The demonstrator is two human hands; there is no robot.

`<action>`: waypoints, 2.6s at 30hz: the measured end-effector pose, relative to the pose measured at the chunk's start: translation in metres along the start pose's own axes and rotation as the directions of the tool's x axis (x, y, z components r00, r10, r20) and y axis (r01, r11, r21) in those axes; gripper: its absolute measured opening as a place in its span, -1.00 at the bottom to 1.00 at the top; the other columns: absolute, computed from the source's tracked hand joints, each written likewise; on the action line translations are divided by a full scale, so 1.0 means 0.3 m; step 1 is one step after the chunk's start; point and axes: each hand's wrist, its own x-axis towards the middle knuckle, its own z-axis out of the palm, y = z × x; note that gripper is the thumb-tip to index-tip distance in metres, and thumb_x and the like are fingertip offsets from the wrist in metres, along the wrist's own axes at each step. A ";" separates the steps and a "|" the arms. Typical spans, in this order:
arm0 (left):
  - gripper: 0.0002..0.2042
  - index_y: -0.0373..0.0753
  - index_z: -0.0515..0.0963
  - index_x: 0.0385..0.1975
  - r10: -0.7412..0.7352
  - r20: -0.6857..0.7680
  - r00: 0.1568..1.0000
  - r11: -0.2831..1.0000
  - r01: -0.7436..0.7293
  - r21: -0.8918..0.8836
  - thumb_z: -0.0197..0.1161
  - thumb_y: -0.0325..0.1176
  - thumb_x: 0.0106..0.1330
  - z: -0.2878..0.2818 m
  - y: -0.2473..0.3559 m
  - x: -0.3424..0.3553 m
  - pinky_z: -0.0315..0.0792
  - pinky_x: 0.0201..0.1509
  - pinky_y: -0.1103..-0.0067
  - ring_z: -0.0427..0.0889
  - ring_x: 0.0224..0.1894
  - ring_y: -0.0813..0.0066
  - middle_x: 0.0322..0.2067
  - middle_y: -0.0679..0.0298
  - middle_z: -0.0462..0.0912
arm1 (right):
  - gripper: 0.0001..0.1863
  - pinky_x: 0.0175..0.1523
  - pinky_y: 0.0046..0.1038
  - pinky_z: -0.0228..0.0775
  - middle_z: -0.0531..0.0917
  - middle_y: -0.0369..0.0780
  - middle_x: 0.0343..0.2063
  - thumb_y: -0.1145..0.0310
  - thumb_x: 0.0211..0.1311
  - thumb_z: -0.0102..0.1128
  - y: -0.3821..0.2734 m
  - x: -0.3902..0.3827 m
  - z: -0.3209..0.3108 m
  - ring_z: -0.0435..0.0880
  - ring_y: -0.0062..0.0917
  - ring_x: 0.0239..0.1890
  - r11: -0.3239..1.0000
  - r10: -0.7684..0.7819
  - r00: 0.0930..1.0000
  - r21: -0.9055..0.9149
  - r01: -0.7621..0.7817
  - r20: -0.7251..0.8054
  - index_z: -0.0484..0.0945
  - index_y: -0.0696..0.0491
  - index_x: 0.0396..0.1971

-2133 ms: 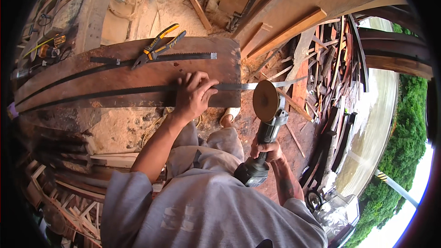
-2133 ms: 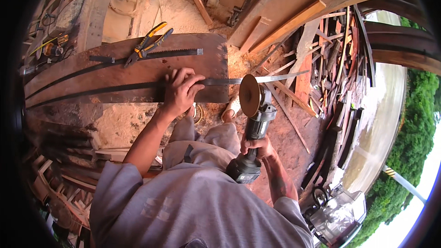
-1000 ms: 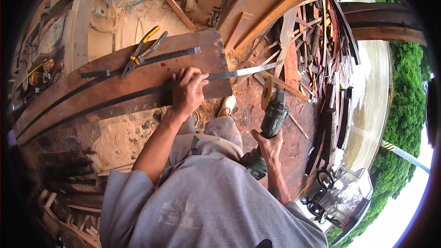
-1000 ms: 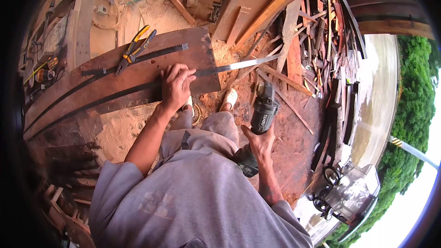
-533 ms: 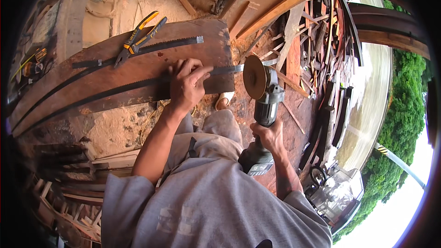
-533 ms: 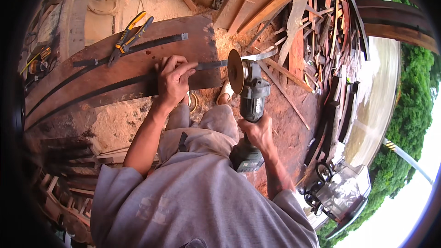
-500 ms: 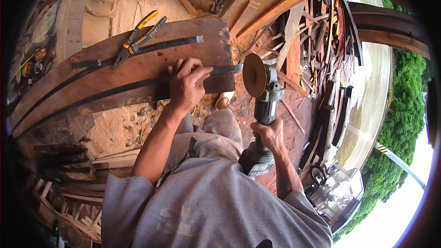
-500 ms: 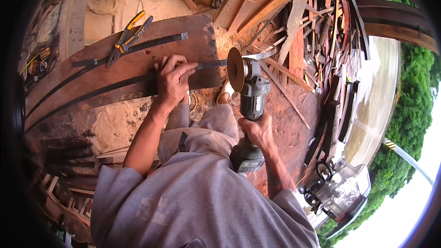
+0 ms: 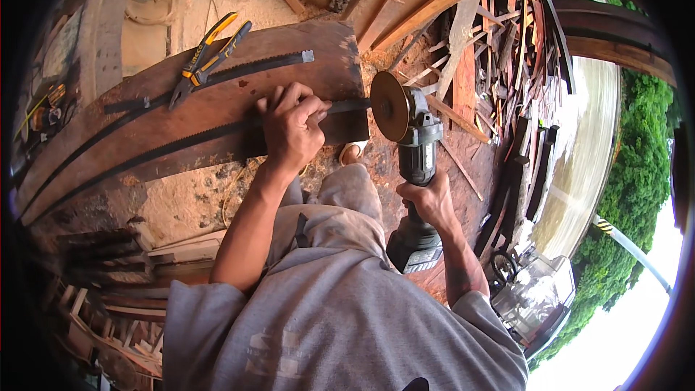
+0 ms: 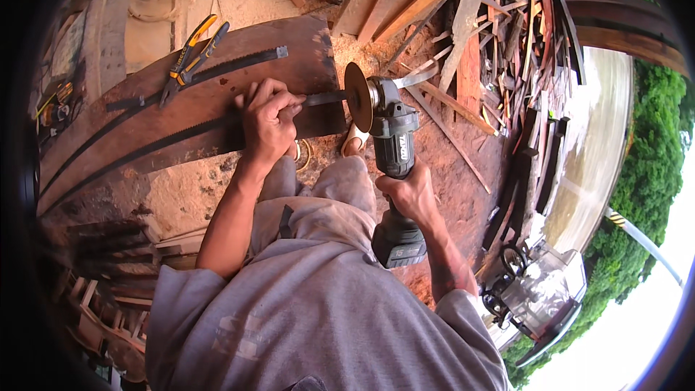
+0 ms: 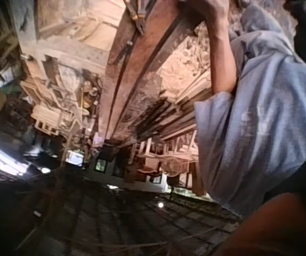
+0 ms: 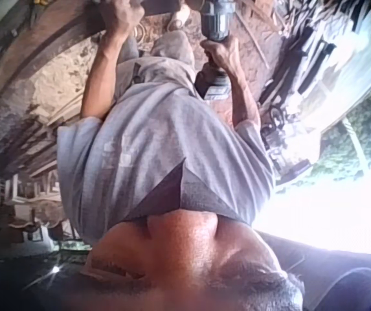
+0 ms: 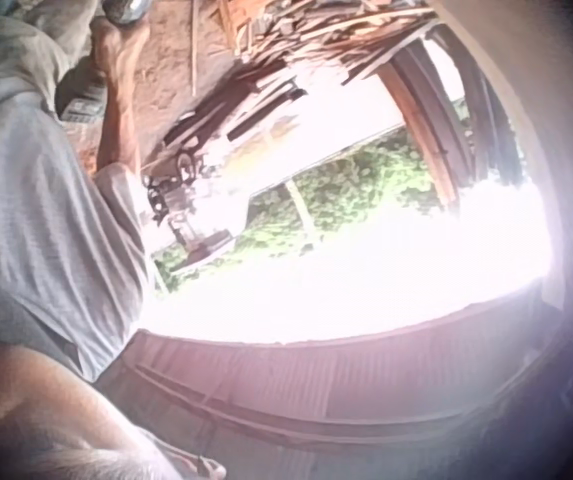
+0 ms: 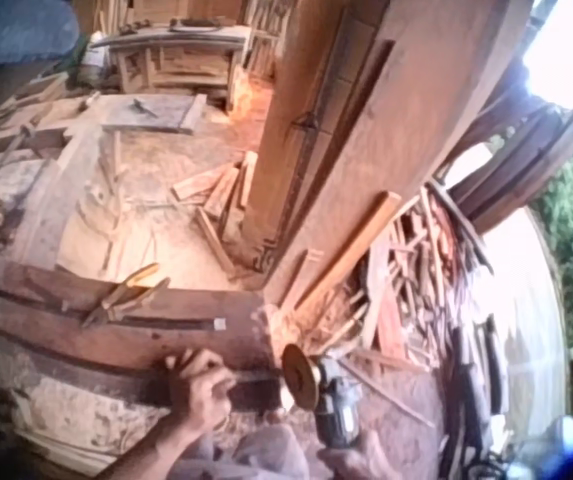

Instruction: The person cuts a thin metal strip using an angle grinder. They hold the metal strip against a large wooden board by hand and guide the spinning cutting disc through the metal, creating sparks, before picking up the severed piece.

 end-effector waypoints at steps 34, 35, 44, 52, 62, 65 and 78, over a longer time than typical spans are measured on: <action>-0.84 -0.08 0.69 -0.45 -0.026 0.032 0.999 0.999 0.025 0.034 0.40 -0.57 0.05 -0.002 0.009 0.005 0.21 0.01 0.33 0.53 -0.19 0.34 -0.34 0.43 0.57 | -0.78 -0.45 -0.44 0.45 0.62 -0.24 -0.62 0.48 -0.07 0.38 -0.005 0.008 0.000 0.60 -0.55 -0.61 1.000 -0.020 1.000 0.022 0.020 -0.015 0.53 0.22 -0.42; -0.84 -0.08 0.70 -0.44 -0.031 0.038 0.999 0.999 0.029 0.037 0.40 -0.57 0.05 -0.002 0.009 0.005 0.21 0.02 0.32 0.53 -0.18 0.34 -0.33 0.44 0.58 | -0.78 -0.45 -0.44 0.45 0.62 -0.23 -0.61 0.48 -0.06 0.38 -0.008 0.006 0.000 0.61 -0.55 -0.60 1.000 -0.016 1.000 0.023 0.016 -0.021 0.53 0.21 -0.42; -0.79 -0.05 0.72 -0.34 -0.065 0.059 0.996 0.997 0.062 0.048 0.40 -0.57 0.06 -0.004 0.016 0.007 0.22 0.05 0.31 0.55 -0.13 0.34 -0.31 0.44 0.60 | -0.76 -0.44 -0.45 0.46 0.63 -0.23 -0.60 0.45 -0.06 0.40 -0.032 -0.002 -0.013 0.61 -0.55 -0.59 0.998 0.039 0.999 0.045 -0.039 0.004 0.54 0.22 -0.40; -0.79 -0.07 0.71 -0.36 -0.066 0.067 0.996 0.997 0.063 0.044 0.40 -0.57 0.05 -0.009 0.023 0.014 0.23 0.05 0.30 0.55 -0.13 0.33 -0.31 0.44 0.59 | -0.74 -0.43 -0.46 0.46 0.63 -0.25 -0.54 0.48 -0.01 0.32 -0.029 0.008 -0.012 0.59 -0.58 -0.55 0.998 0.043 0.999 0.038 -0.044 0.033 0.52 0.25 -0.31; -0.81 -0.08 0.71 -0.39 -0.056 0.051 0.997 0.998 0.055 0.029 0.38 -0.58 0.05 -0.009 0.026 0.014 0.23 0.04 0.30 0.55 -0.15 0.32 -0.33 0.43 0.59 | -0.77 -0.44 -0.44 0.45 0.65 -0.22 -0.61 0.42 -0.05 0.41 -0.021 0.011 -0.006 0.61 -0.54 -0.61 0.999 0.025 1.000 0.039 -0.025 0.003 0.55 0.20 -0.44; -0.81 -0.07 0.71 -0.39 -0.060 0.058 0.996 0.998 0.058 0.036 0.38 -0.58 0.05 -0.010 0.024 0.014 0.23 0.04 0.30 0.55 -0.15 0.32 -0.33 0.43 0.59 | -0.69 -0.40 -0.46 0.47 0.63 -0.25 -0.53 0.47 -0.03 0.34 -0.038 0.008 -0.009 0.60 -0.58 -0.54 0.997 0.068 0.997 0.024 -0.069 0.037 0.53 0.26 -0.25; -0.81 -0.07 0.70 -0.39 -0.058 0.058 0.997 0.997 0.055 0.047 0.39 -0.57 0.05 -0.003 0.017 0.011 0.22 0.04 0.30 0.54 -0.15 0.33 -0.32 0.44 0.58 | -0.66 -0.40 -0.45 0.47 0.63 -0.24 -0.52 0.46 -0.04 0.35 -0.049 0.007 -0.012 0.59 -0.56 -0.53 0.994 0.106 0.993 0.020 -0.107 0.046 0.52 0.25 -0.23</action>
